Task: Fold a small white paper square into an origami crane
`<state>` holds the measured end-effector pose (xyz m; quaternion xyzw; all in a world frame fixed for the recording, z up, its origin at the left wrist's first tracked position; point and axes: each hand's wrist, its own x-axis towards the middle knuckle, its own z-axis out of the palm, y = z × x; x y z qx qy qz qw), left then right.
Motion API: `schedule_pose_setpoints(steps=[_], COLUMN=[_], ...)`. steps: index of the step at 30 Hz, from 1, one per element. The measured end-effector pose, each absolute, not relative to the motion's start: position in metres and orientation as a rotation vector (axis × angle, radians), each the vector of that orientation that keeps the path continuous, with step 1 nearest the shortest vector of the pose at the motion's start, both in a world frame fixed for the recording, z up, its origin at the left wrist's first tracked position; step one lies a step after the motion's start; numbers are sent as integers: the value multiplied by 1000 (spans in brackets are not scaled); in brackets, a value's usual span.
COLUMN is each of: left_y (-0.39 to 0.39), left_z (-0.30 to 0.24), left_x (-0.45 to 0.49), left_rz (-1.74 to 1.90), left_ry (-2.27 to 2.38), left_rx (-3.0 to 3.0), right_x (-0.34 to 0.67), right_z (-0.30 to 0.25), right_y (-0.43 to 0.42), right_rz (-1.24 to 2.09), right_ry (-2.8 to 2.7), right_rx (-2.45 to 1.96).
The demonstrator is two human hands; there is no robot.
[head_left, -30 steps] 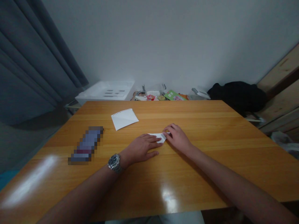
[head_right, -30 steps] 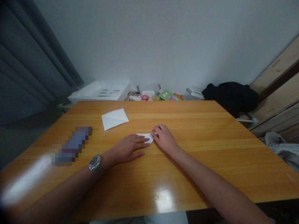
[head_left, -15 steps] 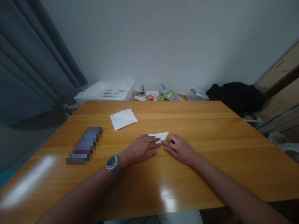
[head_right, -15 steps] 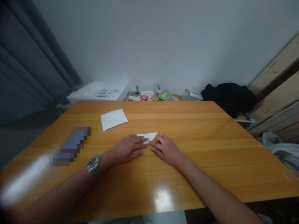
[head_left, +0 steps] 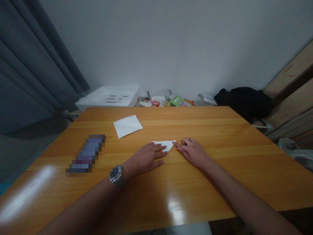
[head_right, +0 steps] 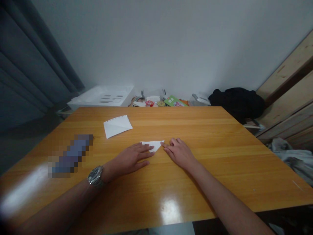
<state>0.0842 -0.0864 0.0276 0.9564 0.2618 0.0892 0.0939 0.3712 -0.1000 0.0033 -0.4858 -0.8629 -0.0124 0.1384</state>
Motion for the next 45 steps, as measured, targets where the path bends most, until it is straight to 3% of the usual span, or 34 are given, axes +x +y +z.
schedule_pose_setpoints(steps=[10, 22, 32, 45], left_y=[-83, -88, -86, -86], left_z=[27, 25, 26, 21], left_x=[83, 87, 90, 90], left_rz=[280, 345, 270, 288], left_ry=[755, 760, 766, 808], left_rx=[2834, 2867, 2881, 2903], right_x=[375, 357, 359, 387], right_z=[2, 4, 6, -4], right_y=[-98, -111, -112, -91], right_rz=[-63, 191, 324, 39], right_ry=[-2331, -2629, -2687, -2517], right_rx=[-1552, -1043, -1129, -1520])
